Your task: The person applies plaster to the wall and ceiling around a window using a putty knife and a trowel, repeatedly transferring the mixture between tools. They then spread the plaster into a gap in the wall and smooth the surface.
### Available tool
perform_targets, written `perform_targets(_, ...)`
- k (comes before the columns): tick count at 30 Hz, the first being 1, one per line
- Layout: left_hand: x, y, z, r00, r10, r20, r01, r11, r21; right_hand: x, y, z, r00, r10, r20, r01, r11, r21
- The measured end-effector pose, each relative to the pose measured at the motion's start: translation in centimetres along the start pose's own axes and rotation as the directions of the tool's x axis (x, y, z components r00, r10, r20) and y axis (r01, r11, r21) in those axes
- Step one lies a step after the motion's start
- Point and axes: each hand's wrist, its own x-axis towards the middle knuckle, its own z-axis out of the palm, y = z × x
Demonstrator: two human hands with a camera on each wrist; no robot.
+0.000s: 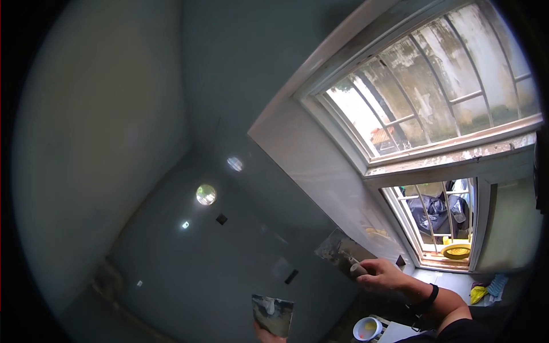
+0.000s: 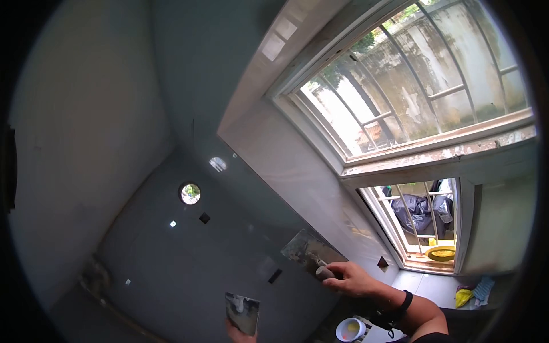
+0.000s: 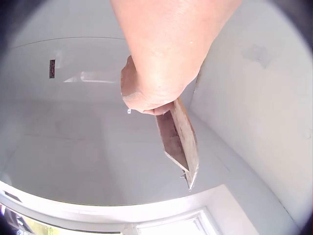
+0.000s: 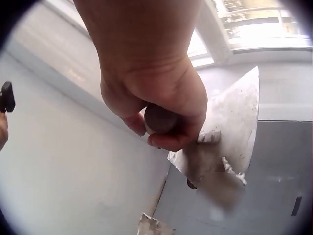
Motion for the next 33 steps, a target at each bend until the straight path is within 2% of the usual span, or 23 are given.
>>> perform_targets(2, 0.0, 0.5, -1.0, 0.976, -0.062, 0.211, 0.097, 0.982, -0.16, 0.1, -0.3, 0.3, 0.993, 0.111, -0.033, -0.11, 0.993, 0.047)
perform_targets(5, -0.7, -0.1, -1.0, 0.997, 0.079, 0.007, -0.079, 0.996, -0.046, 0.1, 0.8, -0.1, 0.975, 0.221, -0.037, -0.222, 0.975, -0.015)
perform_targets(7, -0.1, -0.2, -4.1, 0.996, 0.07, -0.056, -0.074, 0.994, -0.074, -0.1, 2.4, -0.7, 0.972, 0.229, -0.057, -0.235, 0.965, -0.114)
perform_targets(8, -0.1, -0.5, -4.8, 0.994, 0.063, -0.091, -0.071, 0.993, -0.092, -0.1, 2.6, -0.7, 0.981, 0.184, -0.067, -0.188, 0.98, -0.068)
perform_targets(11, -0.6, -1.8, -5.8, 0.974, 0.21, -0.079, -0.203, 0.975, 0.087, -0.4, 1.2, -0.8, 0.986, 0.088, -0.142, -0.084, 0.996, 0.032)
perform_targets(14, -0.8, -1.9, -4.3, 0.977, 0.148, -0.154, -0.156, 0.987, -0.04, 0.8, 2.8, -1.8, 0.975, 0.162, -0.155, -0.182, 0.975, -0.124)
perform_targets(17, 1.1, -3.1, -8.8, 0.969, 0.186, -0.163, -0.21, 0.966, -0.148, 0.7, 2.9, -1.7, 0.966, 0.248, -0.072, -0.246, 0.969, 0.029)
perform_targets(18, -0.2, -3.3, -8.5, 0.956, 0.212, -0.202, -0.235, 0.967, -0.1, 0.6, 1.9, -1.2, 0.972, 0.229, 0.052, -0.235, 0.944, 0.231)
perform_targets(19, -0.5, -3.4, -7.3, 0.947, 0.234, -0.222, -0.252, 0.966, -0.056, 0.2, 2.0, -0.7, 0.969, 0.226, 0.1, -0.244, 0.935, 0.256)
perform_targets(20, 0.2, -3.7, -5.8, 0.944, 0.258, -0.208, -0.269, 0.963, -0.027, 0.6, 1.7, -0.6, 0.973, 0.192, 0.131, -0.222, 0.937, 0.27)
perform_targets(22, 0.8, -4.2, -4.8, 0.931, 0.363, 0.043, -0.358, 0.929, -0.091, 1.5, 0.4, 0.0, 0.982, 0.133, 0.138, -0.167, 0.947, 0.276)
perform_targets(24, 0.2, -4.3, -2.1, 0.927, 0.372, -0.037, -0.374, 0.918, -0.135, 2.8, 1.1, 0.1, 0.975, 0.22, 0.033, -0.222, 0.955, 0.197)
perform_targets(27, 0.2, -5.6, -1.3, 0.859, 0.507, -0.071, -0.511, 0.853, -0.102, 3.0, 0.8, 0.7, 0.939, 0.343, -0.012, -0.337, 0.928, 0.157)
perform_targets(28, 0.0, -5.5, -2.1, 0.837, 0.546, -0.022, -0.546, 0.834, -0.083, 3.0, 1.8, -0.2, 0.934, 0.324, 0.152, -0.357, 0.876, 0.324)
perform_targets(30, -0.6, -5.9, -4.2, 0.793, 0.604, 0.078, -0.603, 0.797, -0.045, 2.4, 0.2, 0.7, 0.959, 0.2, 0.203, -0.275, 0.832, 0.481)
perform_targets(33, -1.9, -5.4, -4.8, 0.78, 0.61, 0.138, -0.606, 0.792, -0.074, 3.0, -1.6, 2.1, 0.951, 0.31, 0.023, -0.286, 0.843, 0.455)
